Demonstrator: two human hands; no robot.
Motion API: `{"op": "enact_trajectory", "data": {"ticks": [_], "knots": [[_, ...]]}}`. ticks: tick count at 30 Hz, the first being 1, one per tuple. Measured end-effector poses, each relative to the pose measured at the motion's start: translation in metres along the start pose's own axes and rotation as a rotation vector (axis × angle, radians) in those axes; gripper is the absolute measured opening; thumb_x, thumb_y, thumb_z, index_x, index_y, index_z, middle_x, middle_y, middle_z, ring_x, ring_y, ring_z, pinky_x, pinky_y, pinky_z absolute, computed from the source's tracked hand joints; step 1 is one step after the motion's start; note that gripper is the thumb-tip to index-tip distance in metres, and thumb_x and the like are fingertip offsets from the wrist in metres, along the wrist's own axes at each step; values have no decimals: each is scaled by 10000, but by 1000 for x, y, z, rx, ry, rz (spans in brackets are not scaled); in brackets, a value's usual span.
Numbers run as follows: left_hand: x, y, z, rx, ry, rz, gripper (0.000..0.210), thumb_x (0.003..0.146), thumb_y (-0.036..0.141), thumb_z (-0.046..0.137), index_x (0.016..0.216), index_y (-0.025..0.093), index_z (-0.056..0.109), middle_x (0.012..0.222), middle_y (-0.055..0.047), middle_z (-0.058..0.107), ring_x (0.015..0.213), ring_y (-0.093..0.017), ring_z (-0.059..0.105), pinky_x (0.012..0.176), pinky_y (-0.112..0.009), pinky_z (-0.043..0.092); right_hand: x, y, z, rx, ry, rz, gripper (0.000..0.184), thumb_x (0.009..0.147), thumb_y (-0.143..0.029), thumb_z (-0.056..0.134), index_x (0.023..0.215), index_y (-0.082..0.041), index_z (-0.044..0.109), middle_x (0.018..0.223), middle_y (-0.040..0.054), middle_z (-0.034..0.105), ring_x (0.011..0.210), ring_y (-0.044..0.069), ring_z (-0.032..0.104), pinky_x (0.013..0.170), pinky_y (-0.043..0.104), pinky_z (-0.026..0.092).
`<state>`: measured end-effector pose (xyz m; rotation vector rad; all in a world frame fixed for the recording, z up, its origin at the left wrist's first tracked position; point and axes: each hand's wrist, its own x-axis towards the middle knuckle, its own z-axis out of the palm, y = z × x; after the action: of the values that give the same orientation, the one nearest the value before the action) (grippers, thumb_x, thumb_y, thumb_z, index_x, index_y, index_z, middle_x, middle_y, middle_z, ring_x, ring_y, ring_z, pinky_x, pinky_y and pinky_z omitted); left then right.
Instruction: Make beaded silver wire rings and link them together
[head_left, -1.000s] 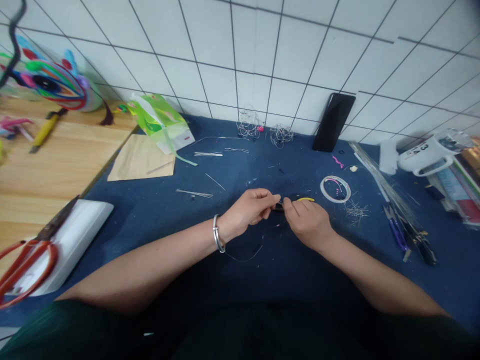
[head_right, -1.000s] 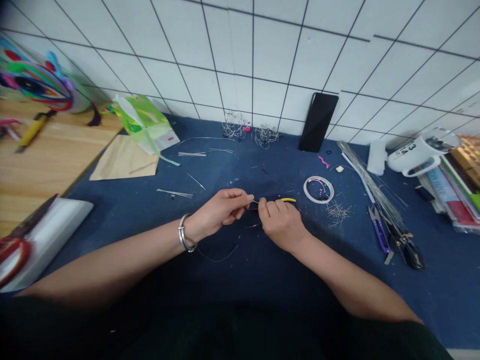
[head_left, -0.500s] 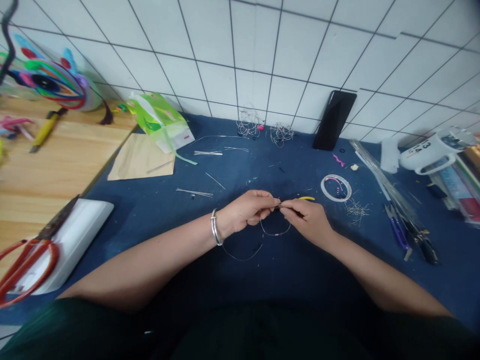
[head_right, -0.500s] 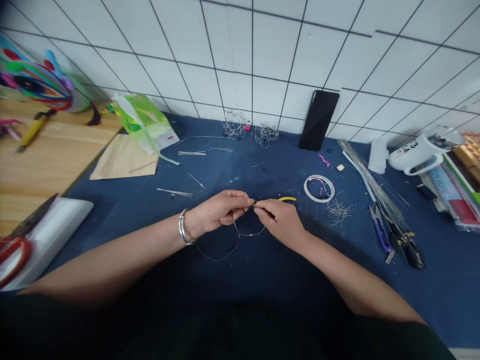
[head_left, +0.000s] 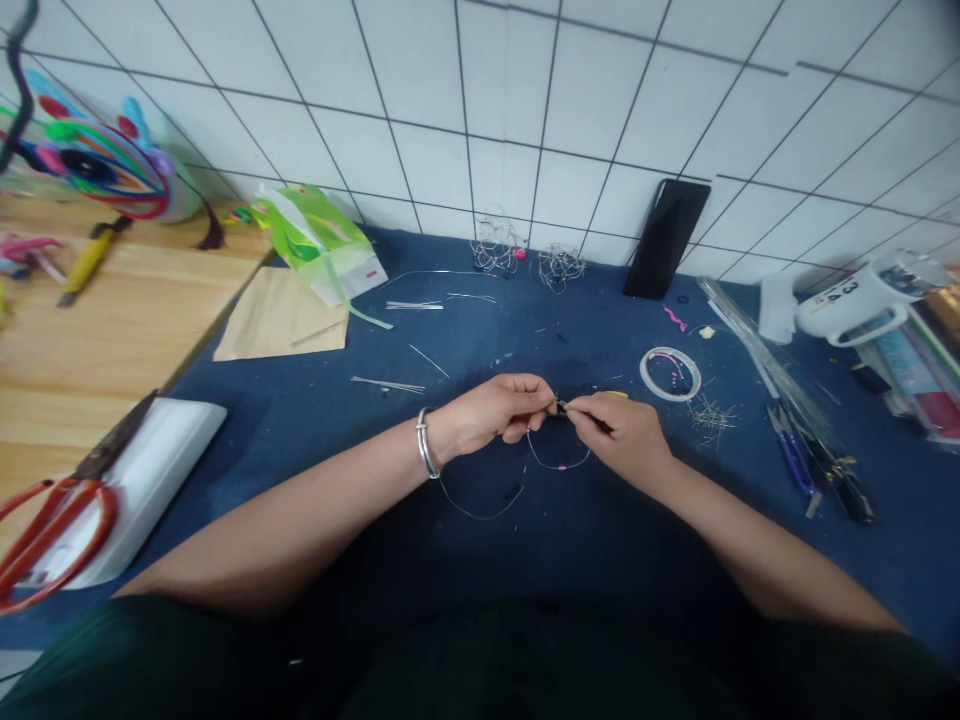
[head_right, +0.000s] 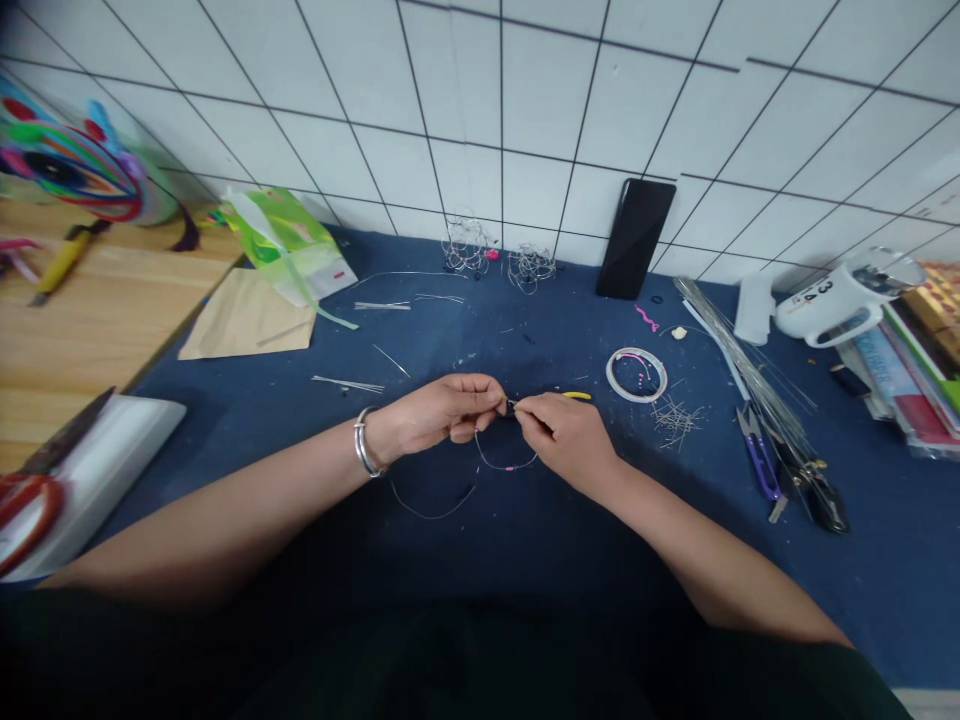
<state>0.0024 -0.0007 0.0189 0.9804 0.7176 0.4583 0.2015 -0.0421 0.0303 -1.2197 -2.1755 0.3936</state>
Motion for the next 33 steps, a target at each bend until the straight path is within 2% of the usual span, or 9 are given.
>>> {"op": "enact_trajectory", "data": {"ticks": [3,11,20,33], "knots": [[0,-1,2,25,-29,59,144,849,285,545,869,162,617,665,12,546,418,-25,396,412,-182,298,1,0,-1,16,-3,66,177,837,-177,502,843,-210,676,761,-7,679,701,109,612,680,244,462],[-1,-3,6,218,63,168,169,867,287,521,883,146,611,707,-2,574,474,-31,408,484,-188,335,3,-1,-6,166,-77,236,182,851,-218,496,854,-213,678,791,-7,682,701,109,609,645,231,442],[-1,-2,7,261,56,161,180,875,280,494,885,131,593,711,-1,563,482,-33,402,472,-179,324,2,1,-4,169,-93,214,164,846,-216,510,848,-205,674,807,-3,683,717,114,608,660,235,434],[1,-8,6,148,90,179,142,879,259,504,937,151,575,693,6,557,458,-29,390,459,-182,297,0,4,-2,43,-13,69,158,841,-177,514,839,-195,670,747,-8,666,674,101,591,660,234,442]]}}
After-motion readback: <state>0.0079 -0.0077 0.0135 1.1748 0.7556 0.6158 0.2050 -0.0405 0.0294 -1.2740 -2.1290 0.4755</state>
